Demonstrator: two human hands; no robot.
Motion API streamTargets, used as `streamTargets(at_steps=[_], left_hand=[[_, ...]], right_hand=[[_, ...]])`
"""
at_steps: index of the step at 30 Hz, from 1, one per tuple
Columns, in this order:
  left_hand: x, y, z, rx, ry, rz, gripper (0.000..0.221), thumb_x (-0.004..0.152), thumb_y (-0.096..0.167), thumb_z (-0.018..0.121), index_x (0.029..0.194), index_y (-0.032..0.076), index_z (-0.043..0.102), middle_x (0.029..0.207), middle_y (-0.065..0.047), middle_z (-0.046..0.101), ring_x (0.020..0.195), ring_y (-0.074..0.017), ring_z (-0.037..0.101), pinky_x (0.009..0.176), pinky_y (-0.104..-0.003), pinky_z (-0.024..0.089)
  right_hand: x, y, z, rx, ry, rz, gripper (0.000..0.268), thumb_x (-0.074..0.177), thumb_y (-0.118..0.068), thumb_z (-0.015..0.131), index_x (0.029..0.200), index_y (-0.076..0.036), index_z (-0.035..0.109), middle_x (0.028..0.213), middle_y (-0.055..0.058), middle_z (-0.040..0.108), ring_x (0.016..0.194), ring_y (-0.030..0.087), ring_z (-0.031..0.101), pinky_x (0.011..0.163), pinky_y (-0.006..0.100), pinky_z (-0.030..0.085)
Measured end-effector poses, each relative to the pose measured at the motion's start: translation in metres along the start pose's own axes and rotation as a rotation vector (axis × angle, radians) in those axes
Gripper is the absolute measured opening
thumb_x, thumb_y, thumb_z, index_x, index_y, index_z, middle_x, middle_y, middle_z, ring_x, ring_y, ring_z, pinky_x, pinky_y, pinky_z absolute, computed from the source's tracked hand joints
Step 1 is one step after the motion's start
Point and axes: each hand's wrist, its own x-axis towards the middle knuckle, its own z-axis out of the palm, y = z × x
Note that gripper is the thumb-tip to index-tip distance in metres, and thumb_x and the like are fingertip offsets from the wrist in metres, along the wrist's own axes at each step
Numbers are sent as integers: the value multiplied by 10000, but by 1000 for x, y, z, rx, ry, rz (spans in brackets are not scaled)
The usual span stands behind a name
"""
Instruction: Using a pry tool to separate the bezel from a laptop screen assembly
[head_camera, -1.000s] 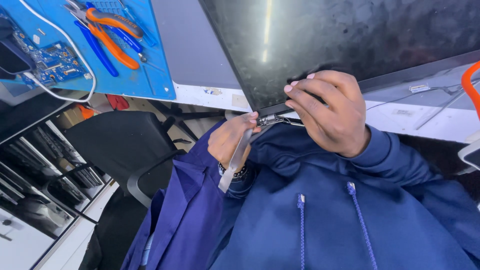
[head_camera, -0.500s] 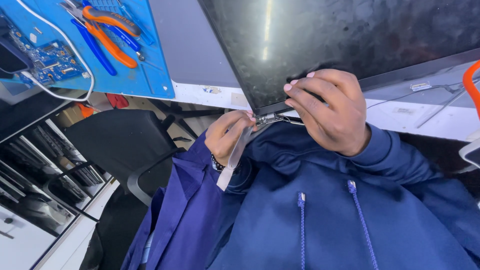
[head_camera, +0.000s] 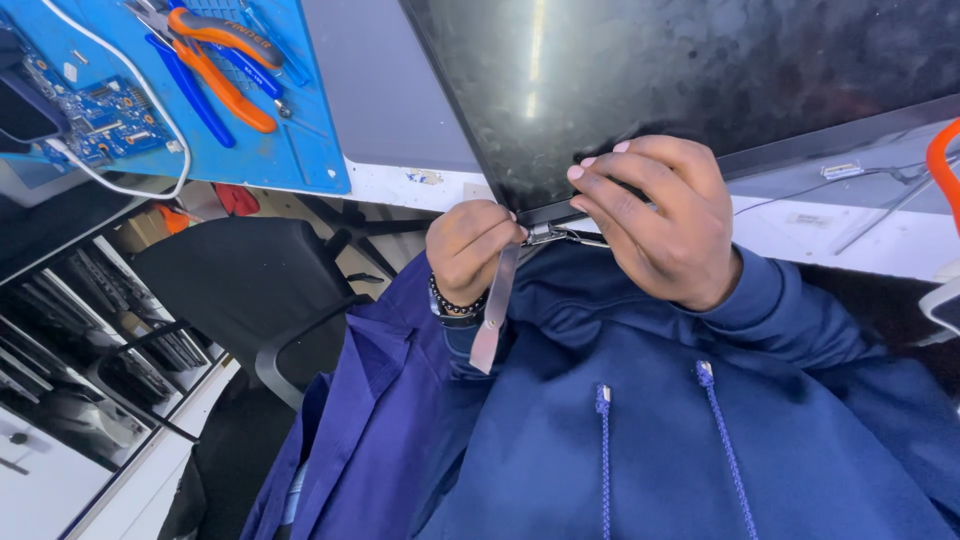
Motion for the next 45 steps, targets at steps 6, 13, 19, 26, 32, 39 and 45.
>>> streamTargets(at_steps=[6,13,19,26,32,39,45], left_hand=[[-2,13,-18,-97,-169,-285,480,1113,435,403,960,39,627,983,-99,617,853,-280,649,753,-380,513],[-1,31,-23,48,-207,-363,119,983,17,555,1091,50,595,1087,-145,620,866,-336,666,735,-407,537],[4,32,-15,12,-33,-247,257,1031,222,618,985,-32,613,968,-172,617,783,-316,700,734,-408,619],[16,41,-19,107,20,-200,90,904,-31,754,941,-68,680,944,-198,698,826,-302,743,773,-355,656],[19,39,-15,128,125,-86,241,978,143,657,907,-87,666,893,-218,717,858,-337,764,826,-385,667],[14,59,-13,-22,351,-194,321,1053,236,592,897,-37,662,719,-127,714,618,-276,738,596,-381,629],[25,92,6,-581,301,-204,81,922,-26,738,979,-83,748,669,-100,723,545,-281,718,540,-333,585]], right_hand=[[-1,0,-1,-11,-11,6,123,1045,-46,772,1156,2,751,1102,110,738,988,326,649,910,407,542],[-1,1,-1,-18,-20,7,136,1042,-55,786,1163,1,763,1113,110,741,995,325,651,912,406,541],[-3,1,0,-13,-11,10,132,1042,-47,785,1162,0,759,1107,110,736,989,330,648,899,417,552],[-3,1,0,-8,-9,15,144,1035,-44,803,1165,0,759,1107,112,734,988,331,651,912,413,553],[-4,2,0,1,-5,9,144,1040,-48,788,1171,-1,755,1112,115,730,1008,338,654,929,412,544],[2,-18,-8,215,134,-101,237,970,-42,810,1121,75,669,1048,206,728,961,444,733,856,487,602],[21,-30,3,351,116,-454,245,1009,-73,582,1065,85,761,1061,274,747,946,396,749,908,475,592]])
